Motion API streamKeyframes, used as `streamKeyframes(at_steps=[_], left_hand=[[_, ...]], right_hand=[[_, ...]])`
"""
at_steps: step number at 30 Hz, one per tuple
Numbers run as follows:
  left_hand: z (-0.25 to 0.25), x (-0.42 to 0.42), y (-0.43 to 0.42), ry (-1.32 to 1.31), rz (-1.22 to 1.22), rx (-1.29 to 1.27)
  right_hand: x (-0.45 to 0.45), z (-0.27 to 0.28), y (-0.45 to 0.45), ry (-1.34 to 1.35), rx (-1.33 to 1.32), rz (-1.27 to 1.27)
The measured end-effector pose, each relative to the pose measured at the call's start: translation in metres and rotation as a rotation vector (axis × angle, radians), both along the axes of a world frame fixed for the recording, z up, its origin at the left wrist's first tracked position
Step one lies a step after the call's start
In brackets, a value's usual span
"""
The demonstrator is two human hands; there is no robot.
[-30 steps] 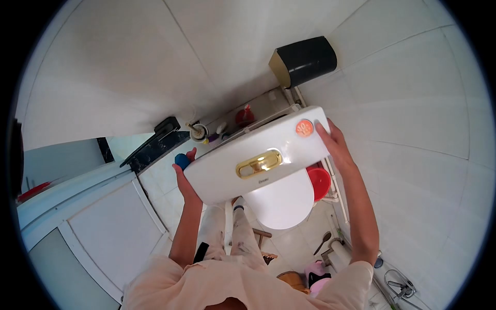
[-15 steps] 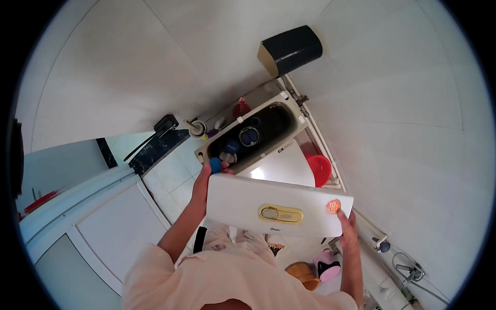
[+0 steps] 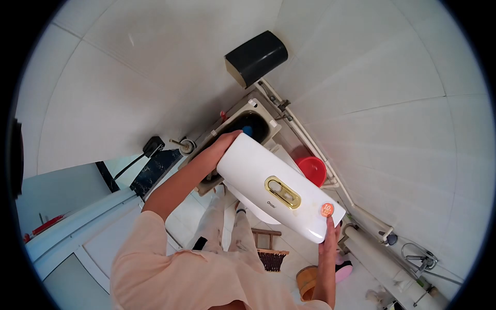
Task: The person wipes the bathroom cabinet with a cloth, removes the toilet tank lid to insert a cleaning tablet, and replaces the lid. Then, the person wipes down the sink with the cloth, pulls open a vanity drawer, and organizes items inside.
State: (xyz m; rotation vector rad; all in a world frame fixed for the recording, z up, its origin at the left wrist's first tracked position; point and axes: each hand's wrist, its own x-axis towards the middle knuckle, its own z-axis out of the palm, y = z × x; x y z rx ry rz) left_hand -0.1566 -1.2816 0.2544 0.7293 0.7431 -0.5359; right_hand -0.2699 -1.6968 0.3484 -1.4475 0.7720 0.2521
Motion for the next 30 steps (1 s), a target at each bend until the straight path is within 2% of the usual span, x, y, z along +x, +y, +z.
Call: streamKeyframes(at_steps=[3, 6, 10, 16, 19, 21, 24, 26, 30], left_hand=[[-0.014, 0.008, -0.003, 0.061, -0.027, -0.031], [-0.014, -0.008, -0.014, -0.008, 0.083, 0.138], [0.003, -0.063, -0.017, -0.186, 0.209, -0.058], [0.049, -0.164, -0.02, -0.154, 0.455, 0.06], [0.052, -0.192, -0.02, -0.21, 0.612, 0.144], [0.057, -0.2, -0.018, -0.296, 0.685, 0.211], [0.042, -0.193, -0.009, -0.3, 0.898, 0.384], [0.047, -0.182, 0.005, -0.274, 0.946, 0.439], [0.043, -0.166, 0.02, -0.287, 1.026, 0.416]], right_hand=[[0.001, 0.0, -0.003, -0.017, 0.001, -0.003], [0.0, -0.002, -0.017, 0.005, -0.033, -0.008], [0.02, 0.02, -0.022, 0.05, -0.114, 0.048], [0.102, 0.043, 0.013, -0.035, -0.164, 0.569], [0.15, 0.042, 0.057, -0.168, -0.242, 0.868], [0.178, 0.042, 0.094, -0.171, -0.234, 0.952], [0.216, 0.036, 0.146, -0.193, -0.219, 1.101], [0.234, 0.029, 0.179, -0.162, -0.228, 1.142], [0.267, -0.006, 0.215, -0.188, -0.232, 1.184]])
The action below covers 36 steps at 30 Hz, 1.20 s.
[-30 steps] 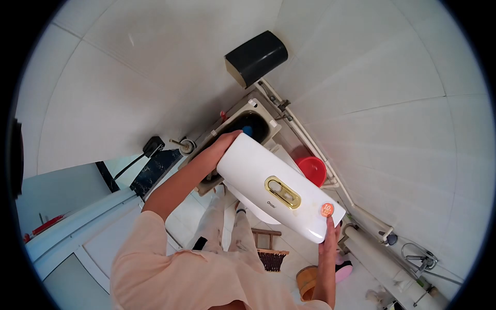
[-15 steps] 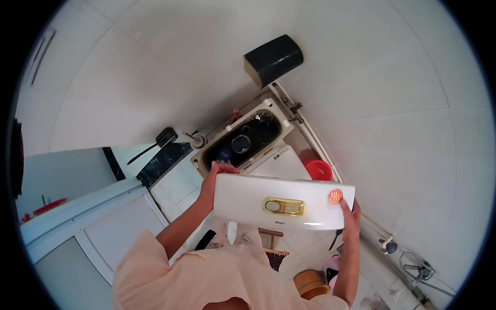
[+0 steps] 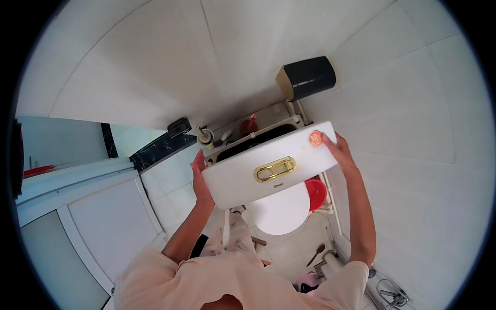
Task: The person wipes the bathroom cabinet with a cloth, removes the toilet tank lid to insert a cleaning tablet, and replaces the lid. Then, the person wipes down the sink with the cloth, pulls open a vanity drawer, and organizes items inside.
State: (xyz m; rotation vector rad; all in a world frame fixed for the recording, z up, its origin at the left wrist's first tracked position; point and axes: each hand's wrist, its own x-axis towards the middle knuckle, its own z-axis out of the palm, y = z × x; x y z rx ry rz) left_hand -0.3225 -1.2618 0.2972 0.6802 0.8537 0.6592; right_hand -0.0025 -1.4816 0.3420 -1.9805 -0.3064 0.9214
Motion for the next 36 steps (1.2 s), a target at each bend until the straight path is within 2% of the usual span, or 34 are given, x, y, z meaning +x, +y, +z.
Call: streamKeyframes(at_steps=[5, 8, 13, 16, 20, 24, 28, 32, 35, 36], left_hand=[[-0.031, 0.005, 0.004, 0.037, 0.074, -0.069], [-0.031, 0.008, 0.013, 0.076, 0.069, -0.061], [-0.044, 0.011, 0.028, 0.117, 0.063, -0.057], [-0.07, 0.006, 0.031, 0.119, 0.042, 0.011], [-0.078, 0.001, 0.027, 0.029, -0.003, -0.043], [-0.092, -0.001, 0.032, -0.036, -0.036, -0.019], [-0.101, -0.006, 0.032, -0.031, -0.065, 0.071], [-0.103, -0.005, 0.028, 0.014, 0.027, -0.049], [-0.098, -0.01, 0.017, 0.216, -0.04, 0.259], [-0.103, -0.011, 0.019, 0.189, -0.037, 0.315]], right_hand=[[0.016, -0.025, 0.029, 0.048, -0.056, 0.037], [0.018, -0.052, 0.029, 0.051, -0.038, 0.017], [0.014, -0.062, 0.043, 0.081, -0.024, 0.006], [0.013, -0.07, 0.045, 0.076, -0.006, 0.016], [0.015, -0.083, 0.042, 0.07, 0.009, 0.026], [0.013, -0.089, 0.043, 0.017, 0.058, 0.033], [0.011, -0.094, 0.042, 0.079, 0.09, -0.009], [0.013, -0.1, 0.04, -0.007, 0.055, 0.018], [0.014, -0.099, 0.039, 0.066, -0.012, -0.006], [0.011, -0.095, 0.04, 0.054, 0.043, -0.001]])
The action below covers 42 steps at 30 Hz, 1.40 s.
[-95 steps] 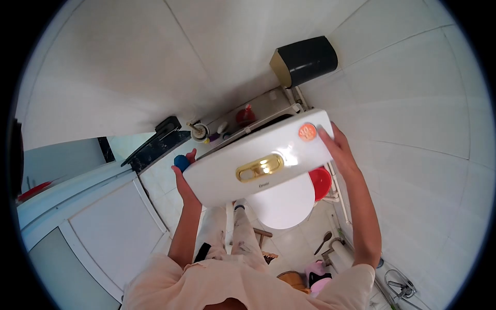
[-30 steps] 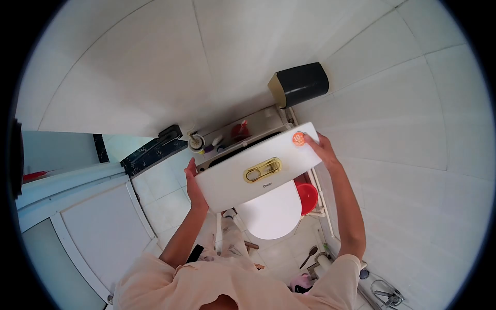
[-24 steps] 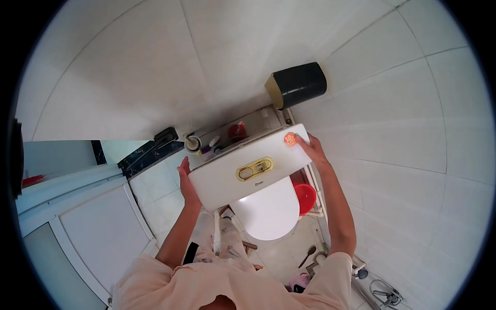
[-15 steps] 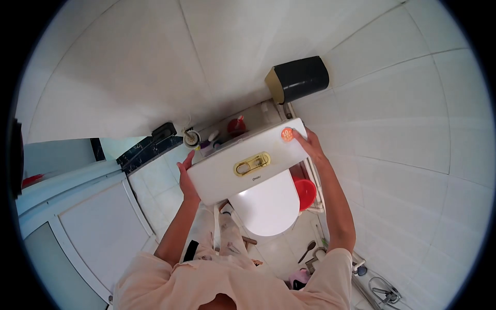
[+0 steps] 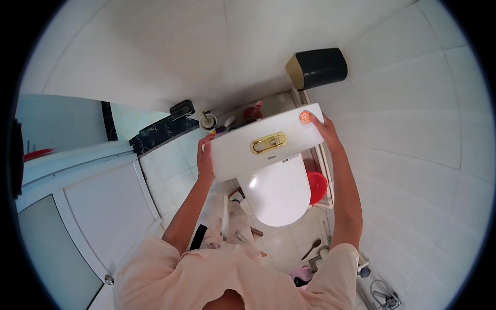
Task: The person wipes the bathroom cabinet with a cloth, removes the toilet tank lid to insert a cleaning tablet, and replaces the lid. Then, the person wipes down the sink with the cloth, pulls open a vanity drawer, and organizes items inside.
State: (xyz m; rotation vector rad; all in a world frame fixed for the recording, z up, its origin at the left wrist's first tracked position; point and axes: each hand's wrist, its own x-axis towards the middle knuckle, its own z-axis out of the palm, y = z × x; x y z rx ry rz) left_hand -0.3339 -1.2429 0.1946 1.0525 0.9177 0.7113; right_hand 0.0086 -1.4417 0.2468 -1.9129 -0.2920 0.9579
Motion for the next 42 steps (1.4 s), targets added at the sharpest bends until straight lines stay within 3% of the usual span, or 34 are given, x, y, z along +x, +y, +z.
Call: streamKeyframes(at_steps=[4, 9, 12, 15, 19, 20, 23, 25, 26, 28, 29, 30, 31, 35, 38, 42], left_hand=[[-0.004, -0.001, -0.001, 0.042, 0.022, -0.003], [0.006, 0.002, 0.0, 0.097, 0.037, 0.197], [0.008, 0.001, 0.002, 0.101, 0.018, 0.266], [0.006, -0.001, 0.004, 0.127, -0.002, 0.344], [-0.019, -0.007, 0.018, 0.104, -0.164, 0.347], [-0.015, -0.018, 0.027, 0.094, -0.313, 0.174], [-0.001, -0.069, 0.052, 0.087, -0.269, 0.527], [0.01, -0.126, 0.094, 0.082, -0.376, 0.361], [0.005, -0.161, 0.125, 0.055, -0.43, 0.22], [-0.008, -0.231, 0.192, 0.032, -0.38, 0.115], [0.023, -0.27, 0.231, 0.237, -0.371, 0.223], [0.007, -0.307, 0.266, 0.209, -0.224, 0.131], [-0.001, -0.339, 0.3, 0.165, -0.08, 0.122], [0.096, -0.418, 0.426, 0.074, 0.146, 0.113], [0.139, -0.429, 0.476, 0.066, 0.278, 0.17], [0.143, -0.4, 0.509, 0.133, 0.204, 0.07]], right_hand=[[0.003, -0.01, -0.004, 0.017, 0.006, -0.027], [0.002, -0.022, -0.003, -0.127, 0.036, -0.035], [-0.021, -0.013, 0.0, -0.67, -0.183, -0.094], [-0.066, -0.012, -0.015, -0.896, 0.014, -0.206], [-0.152, 0.006, -0.043, -0.824, 0.037, -0.295], [-0.18, 0.015, -0.045, -0.734, 0.05, -0.317], [-0.246, 0.017, -0.062, -0.553, -0.095, -0.227], [-0.301, 0.03, -0.044, -0.512, -0.221, -0.179], [-0.325, 0.004, -0.048, -0.478, -0.206, -0.169], [-0.376, -0.002, -0.016, -0.35, -0.254, -0.067], [-0.397, -0.006, 0.003, -0.258, -0.24, -0.026], [-0.418, 0.007, 0.036, -0.188, -0.285, 0.018], [-0.43, -0.014, 0.05, -0.013, -0.226, -0.028], [-0.448, -0.061, 0.134, 0.118, -0.367, 0.17], [-0.436, -0.068, 0.208, 0.07, -0.22, 0.277], [-0.442, -0.016, 0.339, 0.01, -0.074, 0.263]])
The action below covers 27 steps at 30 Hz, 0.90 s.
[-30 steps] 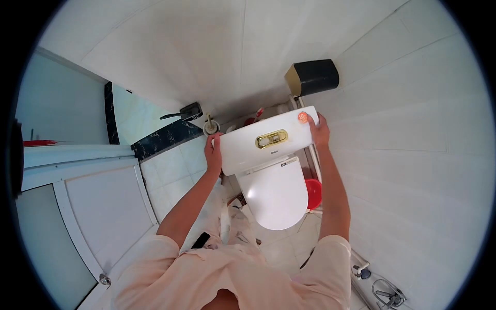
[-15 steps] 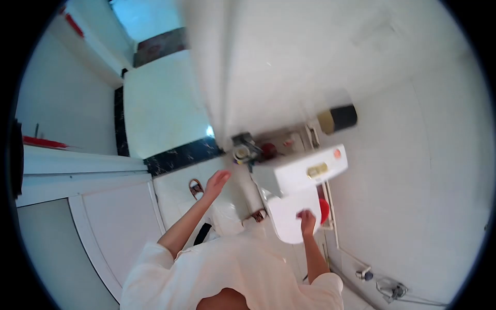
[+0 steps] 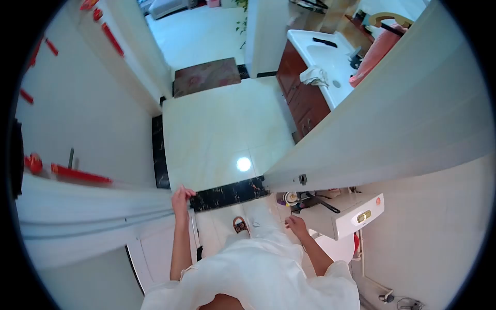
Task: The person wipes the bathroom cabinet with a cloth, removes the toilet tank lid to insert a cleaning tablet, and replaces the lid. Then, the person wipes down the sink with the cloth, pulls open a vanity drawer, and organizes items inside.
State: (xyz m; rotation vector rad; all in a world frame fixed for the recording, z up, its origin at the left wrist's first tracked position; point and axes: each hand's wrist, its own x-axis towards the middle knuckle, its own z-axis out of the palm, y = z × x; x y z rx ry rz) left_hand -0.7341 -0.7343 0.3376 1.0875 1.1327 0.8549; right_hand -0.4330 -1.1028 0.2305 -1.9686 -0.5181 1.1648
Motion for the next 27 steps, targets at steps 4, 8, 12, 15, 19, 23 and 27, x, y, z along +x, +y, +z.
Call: streamKeyframes(at_steps=[4, 8, 12, 15, 19, 23, 27], left_hand=[[-0.004, 0.051, 0.016, -0.062, -0.178, -0.087], [-0.017, 0.093, 0.063, -0.07, -0.408, -0.037], [-0.022, 0.136, 0.144, 0.035, -0.458, -0.042], [-0.006, 0.165, 0.21, 0.119, -0.544, -0.077], [-0.002, 0.203, 0.296, 0.121, -0.62, -0.015], [0.028, 0.261, 0.365, 0.11, -0.644, 0.062], [0.025, 0.322, 0.405, 0.095, -0.826, 0.067]], right_hand=[[-0.005, 0.011, 0.119, 0.012, 0.136, 0.007], [0.016, 0.012, 0.265, 0.141, 0.294, 0.01], [0.069, -0.01, 0.426, -0.048, 0.343, -0.05], [0.135, 0.041, 0.511, -0.186, 0.431, -0.175], [0.254, 0.078, 0.545, -0.576, 0.383, -0.449], [0.357, 0.127, 0.519, -0.866, 0.29, -0.653], [0.433, 0.115, 0.49, -1.101, -0.005, -0.758]])
